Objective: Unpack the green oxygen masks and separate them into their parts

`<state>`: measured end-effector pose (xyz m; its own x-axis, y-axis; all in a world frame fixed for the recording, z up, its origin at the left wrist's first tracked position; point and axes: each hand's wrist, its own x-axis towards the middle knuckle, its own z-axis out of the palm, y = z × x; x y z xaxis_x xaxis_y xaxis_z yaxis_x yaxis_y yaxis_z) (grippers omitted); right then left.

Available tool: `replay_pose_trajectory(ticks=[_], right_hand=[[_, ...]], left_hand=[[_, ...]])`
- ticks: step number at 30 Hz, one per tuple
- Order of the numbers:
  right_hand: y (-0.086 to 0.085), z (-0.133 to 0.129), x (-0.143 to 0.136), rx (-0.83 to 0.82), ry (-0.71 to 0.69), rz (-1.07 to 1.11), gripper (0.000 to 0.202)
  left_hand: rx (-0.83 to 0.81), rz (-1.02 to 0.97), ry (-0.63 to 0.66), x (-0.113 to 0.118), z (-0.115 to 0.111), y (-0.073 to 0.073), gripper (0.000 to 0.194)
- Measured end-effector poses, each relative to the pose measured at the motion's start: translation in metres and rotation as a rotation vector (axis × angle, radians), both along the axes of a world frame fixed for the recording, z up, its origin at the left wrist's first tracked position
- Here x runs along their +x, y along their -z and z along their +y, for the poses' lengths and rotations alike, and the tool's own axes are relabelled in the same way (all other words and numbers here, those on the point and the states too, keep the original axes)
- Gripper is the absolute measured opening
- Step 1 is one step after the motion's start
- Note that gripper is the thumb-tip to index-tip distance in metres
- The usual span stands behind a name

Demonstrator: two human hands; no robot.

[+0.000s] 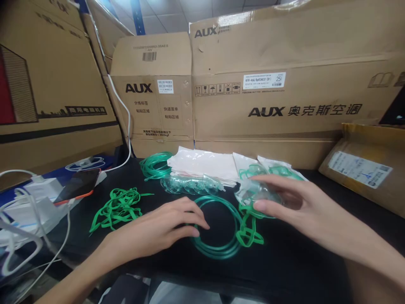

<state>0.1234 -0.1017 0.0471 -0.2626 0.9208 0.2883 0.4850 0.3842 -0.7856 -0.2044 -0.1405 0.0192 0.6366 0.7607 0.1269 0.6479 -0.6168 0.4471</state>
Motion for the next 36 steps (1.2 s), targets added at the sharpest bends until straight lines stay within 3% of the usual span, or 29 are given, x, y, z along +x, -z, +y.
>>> replay_pose_trajectory(ticks=[4, 10, 14, 23, 29, 36], right_hand=[[0.002, 0.000, -0.007, 0.018, -0.006, -0.042, 0.064], [0.007, 0.002, -0.012, 0.030, -0.054, -0.186, 0.057], [0.009, 0.002, -0.026, 0.036, -0.099, -0.242, 0.058], [0.013, 0.000, -0.042, -0.016, -0.157, -0.395, 0.053], [0.021, 0.001, -0.050, -0.050, -0.183, -0.331, 0.044], [0.028, -0.004, -0.060, -0.101, -0.188, -0.356, 0.051]], left_hand=[[-0.057, 0.057, 0.042, 0.005, 0.005, 0.001, 0.017], [-0.035, -0.009, -0.056, 0.007, 0.002, 0.006, 0.015], [-0.040, -0.136, -0.173, 0.012, 0.004, -0.003, 0.015], [-0.062, -0.230, -0.177, 0.008, 0.019, -0.022, 0.021], [-0.036, -0.273, -0.162, 0.008, 0.019, -0.016, 0.021], [-0.022, -0.197, -0.190, 0.001, 0.012, -0.006, 0.021]])
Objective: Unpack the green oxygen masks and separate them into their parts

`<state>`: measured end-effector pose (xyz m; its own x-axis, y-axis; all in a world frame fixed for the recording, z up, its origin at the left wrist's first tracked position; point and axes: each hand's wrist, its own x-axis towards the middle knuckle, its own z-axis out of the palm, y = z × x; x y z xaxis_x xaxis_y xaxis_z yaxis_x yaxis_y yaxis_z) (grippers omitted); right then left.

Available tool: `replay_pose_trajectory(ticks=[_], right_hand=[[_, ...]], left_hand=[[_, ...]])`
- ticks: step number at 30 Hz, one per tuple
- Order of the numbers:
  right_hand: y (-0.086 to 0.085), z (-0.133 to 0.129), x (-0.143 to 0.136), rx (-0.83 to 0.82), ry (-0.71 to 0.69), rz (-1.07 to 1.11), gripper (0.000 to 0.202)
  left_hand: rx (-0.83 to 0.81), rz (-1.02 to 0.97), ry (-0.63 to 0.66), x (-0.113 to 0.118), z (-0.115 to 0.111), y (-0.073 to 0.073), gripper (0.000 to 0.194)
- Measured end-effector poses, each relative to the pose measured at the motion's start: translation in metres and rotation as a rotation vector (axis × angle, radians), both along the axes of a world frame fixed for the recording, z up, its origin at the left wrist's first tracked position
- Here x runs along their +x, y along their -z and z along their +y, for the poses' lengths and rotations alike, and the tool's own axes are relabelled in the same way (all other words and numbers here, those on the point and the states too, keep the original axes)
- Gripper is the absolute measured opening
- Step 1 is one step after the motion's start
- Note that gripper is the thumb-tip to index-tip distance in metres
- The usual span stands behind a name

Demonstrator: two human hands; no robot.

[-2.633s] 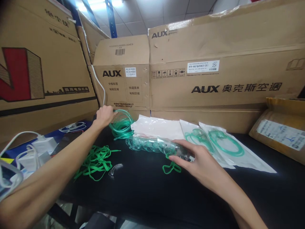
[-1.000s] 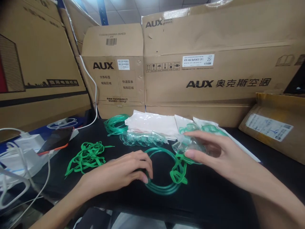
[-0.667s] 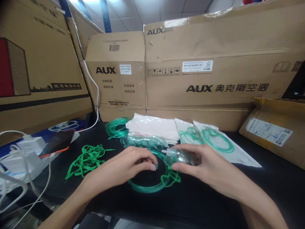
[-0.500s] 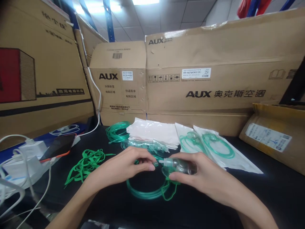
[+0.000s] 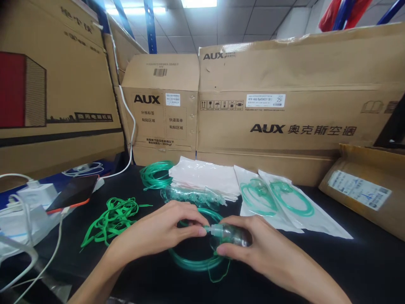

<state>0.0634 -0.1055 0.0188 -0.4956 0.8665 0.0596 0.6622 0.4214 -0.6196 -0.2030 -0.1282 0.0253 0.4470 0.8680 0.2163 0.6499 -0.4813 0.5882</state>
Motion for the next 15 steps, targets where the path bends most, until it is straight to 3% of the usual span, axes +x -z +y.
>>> replay_pose_trajectory(ticks=[5, 10, 15], right_hand=[[0.000, 0.002, 0.000, -0.088, -0.047, 0.098, 0.047], [0.001, 0.006, 0.003, -0.015, -0.032, 0.066, 0.047], [-0.002, 0.008, 0.005, -0.010, 0.026, 0.043, 0.049]], left_hand=[[0.046, -0.033, 0.044, 0.001, 0.005, -0.001, 0.021], [-0.016, -0.030, 0.054, 0.006, 0.009, 0.003, 0.033], [0.024, -0.005, 0.058, 0.010, 0.008, 0.002, 0.030]])
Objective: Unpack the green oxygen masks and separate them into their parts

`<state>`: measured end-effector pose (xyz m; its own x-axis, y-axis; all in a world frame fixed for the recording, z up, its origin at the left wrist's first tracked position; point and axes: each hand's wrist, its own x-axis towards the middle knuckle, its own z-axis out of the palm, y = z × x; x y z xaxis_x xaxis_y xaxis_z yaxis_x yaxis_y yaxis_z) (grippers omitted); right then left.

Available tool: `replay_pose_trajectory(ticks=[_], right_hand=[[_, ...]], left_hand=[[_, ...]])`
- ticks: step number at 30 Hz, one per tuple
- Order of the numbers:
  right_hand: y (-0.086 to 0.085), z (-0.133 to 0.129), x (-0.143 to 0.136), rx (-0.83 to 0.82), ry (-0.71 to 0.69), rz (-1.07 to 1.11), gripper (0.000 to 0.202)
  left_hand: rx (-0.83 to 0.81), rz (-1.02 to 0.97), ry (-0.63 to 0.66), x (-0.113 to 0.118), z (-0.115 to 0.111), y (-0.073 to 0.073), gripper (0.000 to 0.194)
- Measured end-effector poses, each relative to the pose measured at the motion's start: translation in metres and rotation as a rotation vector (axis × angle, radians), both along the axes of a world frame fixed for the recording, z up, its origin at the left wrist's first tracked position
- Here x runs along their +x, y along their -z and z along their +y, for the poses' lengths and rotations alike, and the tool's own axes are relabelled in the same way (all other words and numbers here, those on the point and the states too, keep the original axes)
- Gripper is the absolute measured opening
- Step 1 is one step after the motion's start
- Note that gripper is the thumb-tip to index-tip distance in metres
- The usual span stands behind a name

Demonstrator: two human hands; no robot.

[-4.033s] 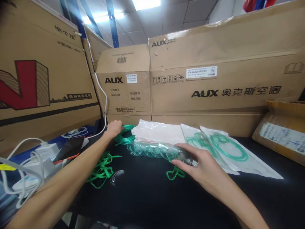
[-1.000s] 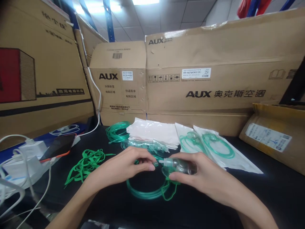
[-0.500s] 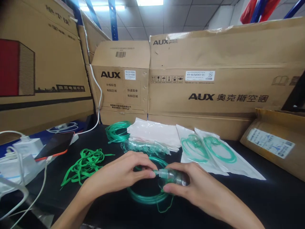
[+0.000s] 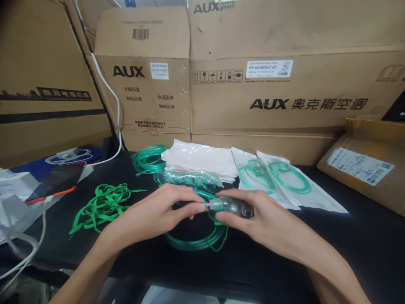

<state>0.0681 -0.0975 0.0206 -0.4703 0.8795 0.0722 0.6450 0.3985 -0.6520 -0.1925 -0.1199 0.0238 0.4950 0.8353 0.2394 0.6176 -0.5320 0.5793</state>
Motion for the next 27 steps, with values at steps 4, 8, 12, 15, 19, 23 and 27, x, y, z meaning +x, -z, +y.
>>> replay_pose_trajectory(ticks=[4, 8, 12, 15, 19, 23, 27], right_hand=[[0.000, 0.002, 0.003, -0.013, -0.020, 0.031, 0.045], [0.005, 0.005, 0.003, -0.018, -0.004, 0.053, 0.048], [0.007, 0.005, 0.001, -0.055, 0.022, 0.054, 0.054], [0.003, 0.003, -0.002, -0.139, -0.046, 0.103, 0.045], [-0.003, 0.002, -0.005, -0.217, -0.137, 0.188, 0.031], [-0.003, 0.003, -0.005, -0.333, -0.183, 0.248, 0.039], [0.000, 0.003, -0.002, -0.372, -0.174, 0.261, 0.044]], left_hand=[[0.053, 0.058, 0.026, 0.004, -0.001, -0.005, 0.028], [0.134, 0.084, 0.005, 0.007, 0.000, -0.005, 0.027], [0.231, 0.086, -0.010, 0.005, 0.003, -0.001, 0.022], [0.308, 0.094, -0.009, 0.002, 0.005, 0.002, 0.021], [0.385, 0.115, 0.005, 0.001, 0.007, 0.004, 0.022], [0.443, 0.149, 0.043, 0.003, 0.006, 0.006, 0.021], [0.476, 0.197, 0.045, 0.005, 0.004, 0.006, 0.022]])
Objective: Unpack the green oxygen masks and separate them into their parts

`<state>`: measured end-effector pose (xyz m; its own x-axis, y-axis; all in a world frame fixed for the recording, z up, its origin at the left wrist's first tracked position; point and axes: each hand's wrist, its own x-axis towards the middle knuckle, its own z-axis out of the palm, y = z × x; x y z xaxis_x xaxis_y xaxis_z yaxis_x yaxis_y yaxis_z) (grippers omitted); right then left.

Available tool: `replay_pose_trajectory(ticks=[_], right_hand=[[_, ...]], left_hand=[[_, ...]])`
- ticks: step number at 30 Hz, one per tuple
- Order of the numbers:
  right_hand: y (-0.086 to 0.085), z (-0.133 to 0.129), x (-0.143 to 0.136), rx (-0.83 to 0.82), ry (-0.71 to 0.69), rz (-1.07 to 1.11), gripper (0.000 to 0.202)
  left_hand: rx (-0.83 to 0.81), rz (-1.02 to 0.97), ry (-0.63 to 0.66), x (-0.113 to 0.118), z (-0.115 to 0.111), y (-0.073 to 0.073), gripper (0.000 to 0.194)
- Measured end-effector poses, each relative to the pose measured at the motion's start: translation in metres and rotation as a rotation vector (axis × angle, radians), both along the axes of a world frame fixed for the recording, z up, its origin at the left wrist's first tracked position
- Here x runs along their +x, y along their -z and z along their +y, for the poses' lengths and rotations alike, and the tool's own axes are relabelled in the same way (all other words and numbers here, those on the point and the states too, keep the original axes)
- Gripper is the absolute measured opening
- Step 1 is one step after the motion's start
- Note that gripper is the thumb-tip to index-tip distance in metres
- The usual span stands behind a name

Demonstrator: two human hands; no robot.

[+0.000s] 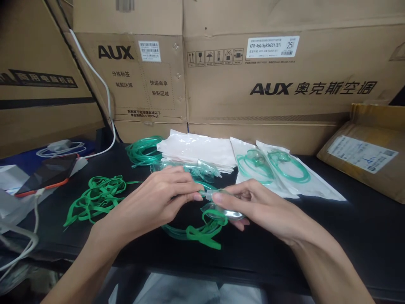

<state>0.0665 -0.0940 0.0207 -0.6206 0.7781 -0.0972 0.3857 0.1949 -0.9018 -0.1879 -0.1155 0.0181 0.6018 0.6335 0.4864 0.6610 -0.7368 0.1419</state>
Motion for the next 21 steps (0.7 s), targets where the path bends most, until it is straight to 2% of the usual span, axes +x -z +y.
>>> replay_pose_trajectory(ticks=[7, 10, 15, 21], right_hand=[[-0.0029, -0.0001, 0.0031, 0.034, 0.002, -0.043, 0.042], [-0.0032, 0.0012, 0.0007, 0.043, -0.002, -0.059, 0.044], [-0.0029, 0.0001, -0.0041, 0.094, 0.040, -0.135, 0.047], [-0.0059, -0.0025, -0.0018, 0.096, -0.015, -0.075, 0.040]], left_hand=[[-0.061, -0.071, -0.042, -0.0007, -0.0006, -0.0004, 0.021], [-0.015, -0.074, -0.045, -0.0024, 0.0008, 0.0022, 0.019], [0.062, 0.031, -0.045, -0.0020, 0.0028, 0.0059, 0.024], [0.076, -0.116, 0.014, 0.0001, 0.0064, 0.0065, 0.017]])
